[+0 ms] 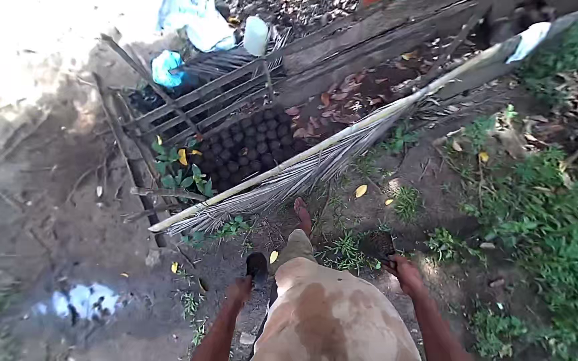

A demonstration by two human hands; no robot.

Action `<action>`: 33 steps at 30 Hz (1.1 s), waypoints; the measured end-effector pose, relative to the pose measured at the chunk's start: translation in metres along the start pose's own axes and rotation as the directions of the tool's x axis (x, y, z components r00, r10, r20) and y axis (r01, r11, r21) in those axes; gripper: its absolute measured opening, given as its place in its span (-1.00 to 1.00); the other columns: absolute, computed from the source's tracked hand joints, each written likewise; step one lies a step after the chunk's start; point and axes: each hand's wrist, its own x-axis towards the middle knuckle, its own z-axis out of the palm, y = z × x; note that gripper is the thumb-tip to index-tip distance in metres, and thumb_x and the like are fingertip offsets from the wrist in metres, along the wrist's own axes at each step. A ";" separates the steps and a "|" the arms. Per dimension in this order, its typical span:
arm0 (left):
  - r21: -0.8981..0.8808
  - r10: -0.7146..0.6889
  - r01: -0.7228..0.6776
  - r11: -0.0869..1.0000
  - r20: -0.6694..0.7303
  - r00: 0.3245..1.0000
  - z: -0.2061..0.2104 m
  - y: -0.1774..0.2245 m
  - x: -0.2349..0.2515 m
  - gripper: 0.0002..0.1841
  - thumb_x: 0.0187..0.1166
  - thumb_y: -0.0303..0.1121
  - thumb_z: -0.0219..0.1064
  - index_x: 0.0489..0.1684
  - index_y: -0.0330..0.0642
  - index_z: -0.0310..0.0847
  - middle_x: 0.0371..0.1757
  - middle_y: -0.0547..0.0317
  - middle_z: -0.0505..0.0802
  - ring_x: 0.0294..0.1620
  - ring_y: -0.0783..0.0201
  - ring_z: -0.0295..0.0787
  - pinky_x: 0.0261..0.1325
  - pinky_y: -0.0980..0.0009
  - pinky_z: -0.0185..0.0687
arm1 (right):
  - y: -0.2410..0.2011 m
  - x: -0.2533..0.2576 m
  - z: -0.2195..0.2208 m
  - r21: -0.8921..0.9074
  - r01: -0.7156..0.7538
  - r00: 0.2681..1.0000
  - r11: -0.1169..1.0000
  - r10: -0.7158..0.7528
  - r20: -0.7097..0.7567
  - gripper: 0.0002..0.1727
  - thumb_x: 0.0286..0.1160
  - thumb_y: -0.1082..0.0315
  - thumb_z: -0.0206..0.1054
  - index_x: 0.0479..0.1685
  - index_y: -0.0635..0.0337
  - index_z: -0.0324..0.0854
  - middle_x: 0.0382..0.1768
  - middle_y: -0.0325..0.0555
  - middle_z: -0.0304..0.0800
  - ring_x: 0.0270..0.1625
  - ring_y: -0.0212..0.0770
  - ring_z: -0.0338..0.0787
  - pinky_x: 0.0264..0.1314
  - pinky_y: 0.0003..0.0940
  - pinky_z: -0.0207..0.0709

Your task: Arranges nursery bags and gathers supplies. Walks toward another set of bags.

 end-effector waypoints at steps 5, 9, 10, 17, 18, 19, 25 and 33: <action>0.214 0.115 -0.114 0.970 0.009 0.993 -0.039 0.162 0.040 -0.43 0.83 0.07 0.00 -0.12 -0.22 0.83 -0.13 -0.18 0.90 -0.04 -0.17 0.85 0.09 -0.34 0.64 | -0.135 0.053 0.054 -0.071 0.021 0.996 0.997 -0.015 0.083 -0.71 0.77 0.40 0.05 -0.11 0.46 0.62 -0.23 0.16 0.85 -0.07 0.06 0.93 0.11 0.01 0.86; 0.212 0.256 -0.249 0.945 -0.010 0.967 -0.067 0.272 0.065 -0.43 0.82 0.02 -0.02 -0.30 -0.27 0.78 -0.37 -0.13 0.81 -0.25 -0.10 0.80 -0.08 -0.26 0.65 | -0.237 0.098 0.094 -0.207 0.088 0.984 0.974 -0.053 0.171 -0.71 0.71 0.40 0.09 -0.26 0.40 0.66 -0.27 0.10 0.86 -0.10 0.02 0.93 0.12 0.03 0.85; 0.211 0.292 -0.281 0.936 -0.019 0.956 -0.074 0.297 0.072 -0.43 0.81 0.01 -0.02 -0.34 -0.28 0.76 -0.41 -0.12 0.79 -0.28 -0.09 0.78 -0.11 -0.25 0.63 | -0.260 0.111 0.104 -0.231 0.111 0.978 0.967 -0.065 0.200 -0.71 0.72 0.39 0.10 -0.28 0.38 0.66 -0.28 0.06 0.85 -0.10 0.00 0.91 0.15 0.04 0.84; 0.181 0.357 -0.330 0.927 -0.151 0.922 -0.099 0.428 0.108 -0.42 0.82 0.03 -0.03 -0.44 -0.23 0.72 -0.53 0.00 0.72 -0.41 0.01 0.71 -0.21 -0.17 0.59 | -0.404 0.217 0.180 -0.254 0.225 0.928 0.941 -0.127 0.350 -0.71 0.75 0.36 0.07 -0.18 0.40 0.64 -0.18 0.10 0.86 -0.04 0.02 0.91 0.24 0.07 0.81; 0.173 0.353 -0.324 0.930 -0.174 0.919 -0.097 0.441 0.111 -0.42 0.82 0.03 -0.02 -0.45 -0.22 0.71 -0.55 0.02 0.70 -0.44 0.03 0.70 -0.24 -0.15 0.59 | -0.420 0.237 0.191 -0.275 0.225 0.923 0.935 -0.115 0.367 -0.71 0.74 0.33 0.09 -0.18 0.36 0.65 -0.18 0.07 0.85 -0.04 0.00 0.90 0.23 0.06 0.80; 0.168 0.342 -0.313 0.935 -0.192 0.920 -0.095 0.456 0.114 -0.42 0.83 0.03 -0.02 -0.44 -0.23 0.71 -0.56 0.02 0.70 -0.44 0.04 0.70 -0.24 -0.15 0.59 | -0.434 0.260 0.202 -0.309 0.230 0.915 0.923 -0.097 0.392 -0.70 0.71 0.28 0.12 -0.16 0.32 0.67 -0.16 0.05 0.84 -0.03 -0.02 0.89 0.23 0.06 0.79; 0.055 0.171 -0.163 0.985 -0.250 0.953 -0.073 0.505 0.131 -0.44 0.81 0.06 0.03 -0.40 -0.16 0.77 -0.43 0.03 0.84 -0.35 0.06 0.79 -0.17 -0.18 0.66 | -0.486 0.402 0.295 -0.432 0.359 0.843 0.827 -0.089 0.530 -0.65 0.73 0.27 0.14 -0.09 0.41 0.73 -0.12 0.11 0.85 -0.01 -0.04 0.88 0.25 0.07 0.77; -0.512 0.004 -0.114 0.851 -0.211 0.977 -0.016 0.544 0.206 -0.57 0.90 -0.21 0.02 -0.07 -0.32 0.80 -0.08 0.01 1.00 0.00 0.09 1.00 0.24 0.09 0.92 | -0.453 0.562 0.449 -0.398 0.274 0.838 0.875 -0.014 0.545 -0.63 0.76 0.24 0.11 0.01 0.39 0.71 -0.05 0.10 0.87 0.05 -0.05 0.91 0.24 -0.03 0.81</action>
